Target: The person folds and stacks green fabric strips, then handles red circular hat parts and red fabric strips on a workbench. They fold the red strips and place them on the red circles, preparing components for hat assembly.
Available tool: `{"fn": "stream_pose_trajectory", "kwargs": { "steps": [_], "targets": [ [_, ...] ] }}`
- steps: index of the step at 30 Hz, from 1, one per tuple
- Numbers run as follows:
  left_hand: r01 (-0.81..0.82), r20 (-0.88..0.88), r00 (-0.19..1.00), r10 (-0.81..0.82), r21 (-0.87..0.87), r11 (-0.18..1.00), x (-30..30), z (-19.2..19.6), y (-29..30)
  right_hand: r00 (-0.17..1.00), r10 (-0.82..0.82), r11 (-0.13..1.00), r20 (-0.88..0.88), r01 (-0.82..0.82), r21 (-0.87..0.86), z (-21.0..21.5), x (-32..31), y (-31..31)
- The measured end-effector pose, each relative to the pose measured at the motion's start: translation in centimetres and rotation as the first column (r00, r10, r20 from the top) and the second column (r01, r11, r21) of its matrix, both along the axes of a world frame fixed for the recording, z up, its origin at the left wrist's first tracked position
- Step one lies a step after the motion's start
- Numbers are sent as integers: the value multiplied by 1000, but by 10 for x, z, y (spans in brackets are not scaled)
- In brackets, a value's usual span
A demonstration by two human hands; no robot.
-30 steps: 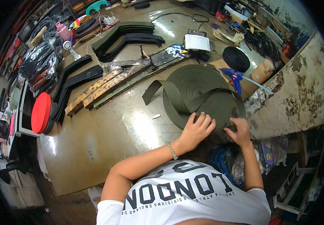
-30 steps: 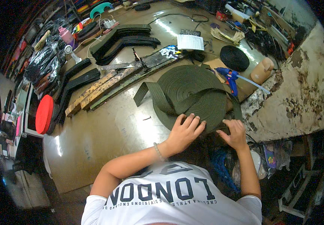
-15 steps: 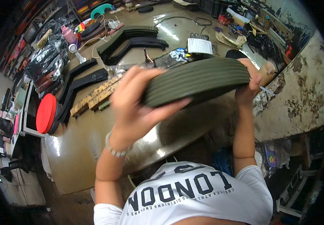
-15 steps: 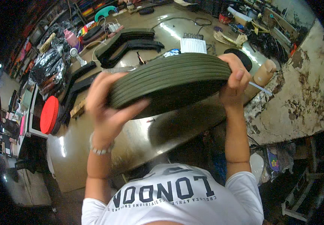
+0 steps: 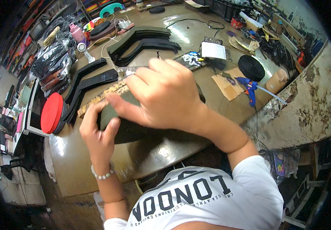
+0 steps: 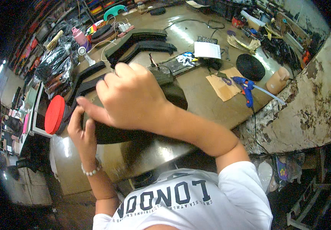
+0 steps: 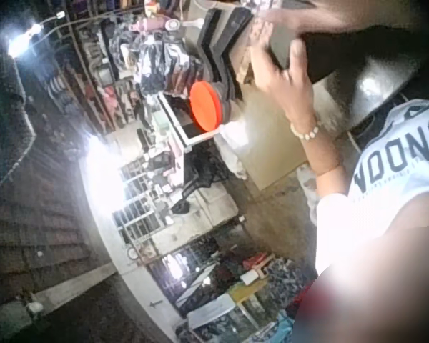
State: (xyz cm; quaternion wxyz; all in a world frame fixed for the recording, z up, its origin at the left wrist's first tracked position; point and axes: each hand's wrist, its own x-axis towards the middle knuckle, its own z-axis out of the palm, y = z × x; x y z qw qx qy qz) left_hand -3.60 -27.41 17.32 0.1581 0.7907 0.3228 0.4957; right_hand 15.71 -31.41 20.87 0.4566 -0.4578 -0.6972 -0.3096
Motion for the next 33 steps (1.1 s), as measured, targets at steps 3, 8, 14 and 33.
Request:
{"fn": "stream_pose_trajectory", "kwargs": {
  "steps": [3, 8, 14, 33],
  "targets": [
    [-30, 102, 994, 32, -15, 999, -30, -26, 5, 986, 10, 992, -167, -31, -124, -24, 25, -5],
    [-29, 256, 966, 17, 44, 999, -51, -38, 5, 808, 118, 959, -578, -244, -146, -60, 39, 1],
    [-42, -248, 967, 56, 60, 997, -35, 19, -29, 994, 87, 988, -63, -94, -121, -27, 9, -7],
    [-60, -218, 971, 97, 170, 984, -32, 10, -15, 983, -25, 981, -183, -12, -195, -46, 23, -14]
  ]
}}
